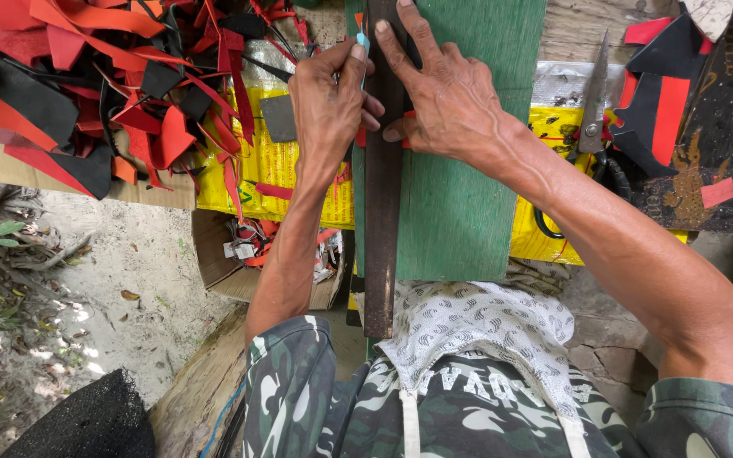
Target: The person cuts red and black foam pieces using a utility knife and a metal ruler on a green cutting board. They repeatedly position the foam, align the ruler, and slice along the edge, then set the cut pieces aside.
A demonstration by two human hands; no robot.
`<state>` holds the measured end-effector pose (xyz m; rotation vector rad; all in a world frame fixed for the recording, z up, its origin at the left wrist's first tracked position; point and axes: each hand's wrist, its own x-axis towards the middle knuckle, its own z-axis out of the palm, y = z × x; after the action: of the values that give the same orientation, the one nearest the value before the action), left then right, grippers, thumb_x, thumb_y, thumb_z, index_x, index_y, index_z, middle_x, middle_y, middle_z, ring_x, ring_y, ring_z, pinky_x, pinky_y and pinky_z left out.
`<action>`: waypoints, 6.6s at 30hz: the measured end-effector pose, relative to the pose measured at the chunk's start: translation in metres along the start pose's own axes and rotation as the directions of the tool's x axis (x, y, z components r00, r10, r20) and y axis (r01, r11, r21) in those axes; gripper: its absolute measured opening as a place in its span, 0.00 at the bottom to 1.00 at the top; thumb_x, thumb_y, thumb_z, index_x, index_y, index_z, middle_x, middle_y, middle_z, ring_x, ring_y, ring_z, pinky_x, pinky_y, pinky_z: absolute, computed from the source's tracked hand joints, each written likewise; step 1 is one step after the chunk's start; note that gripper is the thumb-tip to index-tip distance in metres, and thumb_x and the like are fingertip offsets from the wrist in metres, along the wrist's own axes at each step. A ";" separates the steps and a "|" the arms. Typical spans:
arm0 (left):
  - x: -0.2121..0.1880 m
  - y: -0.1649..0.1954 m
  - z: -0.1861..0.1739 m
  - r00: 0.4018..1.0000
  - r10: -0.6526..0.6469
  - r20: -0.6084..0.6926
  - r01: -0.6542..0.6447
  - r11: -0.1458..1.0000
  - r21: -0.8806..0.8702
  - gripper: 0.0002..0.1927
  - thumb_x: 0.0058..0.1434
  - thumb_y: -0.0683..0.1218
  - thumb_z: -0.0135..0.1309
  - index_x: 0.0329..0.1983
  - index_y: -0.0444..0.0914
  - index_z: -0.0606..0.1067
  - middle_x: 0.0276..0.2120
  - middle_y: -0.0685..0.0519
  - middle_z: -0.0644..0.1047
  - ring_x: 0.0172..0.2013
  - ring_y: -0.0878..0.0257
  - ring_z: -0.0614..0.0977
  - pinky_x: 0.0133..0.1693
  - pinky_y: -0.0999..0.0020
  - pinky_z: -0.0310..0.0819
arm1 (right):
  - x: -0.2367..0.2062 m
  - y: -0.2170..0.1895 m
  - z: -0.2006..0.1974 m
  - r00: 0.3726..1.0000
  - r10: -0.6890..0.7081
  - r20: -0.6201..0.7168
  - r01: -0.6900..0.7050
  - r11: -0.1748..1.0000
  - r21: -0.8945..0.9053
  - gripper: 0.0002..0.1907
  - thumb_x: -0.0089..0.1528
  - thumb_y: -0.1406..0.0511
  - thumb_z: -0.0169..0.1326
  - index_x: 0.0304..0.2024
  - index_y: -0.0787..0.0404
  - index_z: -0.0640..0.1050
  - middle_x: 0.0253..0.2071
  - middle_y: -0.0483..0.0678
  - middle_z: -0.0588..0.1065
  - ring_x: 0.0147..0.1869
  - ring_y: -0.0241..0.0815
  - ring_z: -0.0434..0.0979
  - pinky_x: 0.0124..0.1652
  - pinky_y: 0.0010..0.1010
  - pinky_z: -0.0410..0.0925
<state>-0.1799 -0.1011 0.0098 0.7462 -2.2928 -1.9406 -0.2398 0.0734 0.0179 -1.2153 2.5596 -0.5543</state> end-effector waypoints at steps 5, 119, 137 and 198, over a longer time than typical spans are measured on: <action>0.001 0.010 -0.002 0.999 0.034 0.039 -0.036 0.998 0.050 0.16 0.71 0.47 0.48 0.46 0.28 0.79 0.30 0.48 0.81 0.19 0.65 0.85 0.19 0.70 0.76 | 0.001 0.001 0.000 1.000 0.005 0.012 -0.005 1.000 -0.004 0.64 0.44 0.49 0.76 0.76 0.58 0.59 0.77 0.59 0.47 0.49 0.67 0.75 0.37 0.53 0.72; -0.065 0.012 -0.009 0.996 0.076 0.050 -0.087 0.950 0.301 0.12 0.71 0.43 0.45 0.37 0.30 0.74 0.23 0.47 0.75 0.19 0.62 0.78 0.24 0.62 0.69 | 0.003 -0.011 -0.005 0.997 0.022 0.069 -0.022 1.000 -0.012 0.62 0.49 0.53 0.74 0.77 0.61 0.55 0.68 0.59 0.60 0.50 0.69 0.73 0.36 0.57 0.71; -0.140 -0.008 -0.014 0.996 0.079 0.046 -0.091 0.930 0.356 0.08 0.71 0.37 0.48 0.48 0.28 0.75 0.30 0.41 0.76 0.28 0.50 0.79 0.34 0.59 0.72 | -0.003 -0.006 -0.004 0.993 0.019 0.117 -0.017 1.000 -0.019 0.43 0.60 0.49 0.70 0.66 0.62 0.66 0.54 0.58 0.70 0.56 0.63 0.74 0.49 0.55 0.70; -0.080 0.005 -0.011 0.985 0.163 0.055 -0.171 0.892 0.418 0.08 0.68 0.41 0.47 0.37 0.30 0.73 0.27 0.38 0.74 0.27 0.47 0.79 0.30 0.55 0.69 | 0.004 -0.008 -0.003 1.000 -0.030 0.007 0.030 0.999 -0.023 0.61 0.47 0.53 0.74 0.75 0.62 0.55 0.65 0.62 0.62 0.51 0.71 0.73 0.36 0.57 0.71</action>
<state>-0.1070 -0.0798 0.0387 0.5287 -2.7231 -1.3978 -0.2375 0.0666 0.0239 -1.2629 2.5527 -0.5280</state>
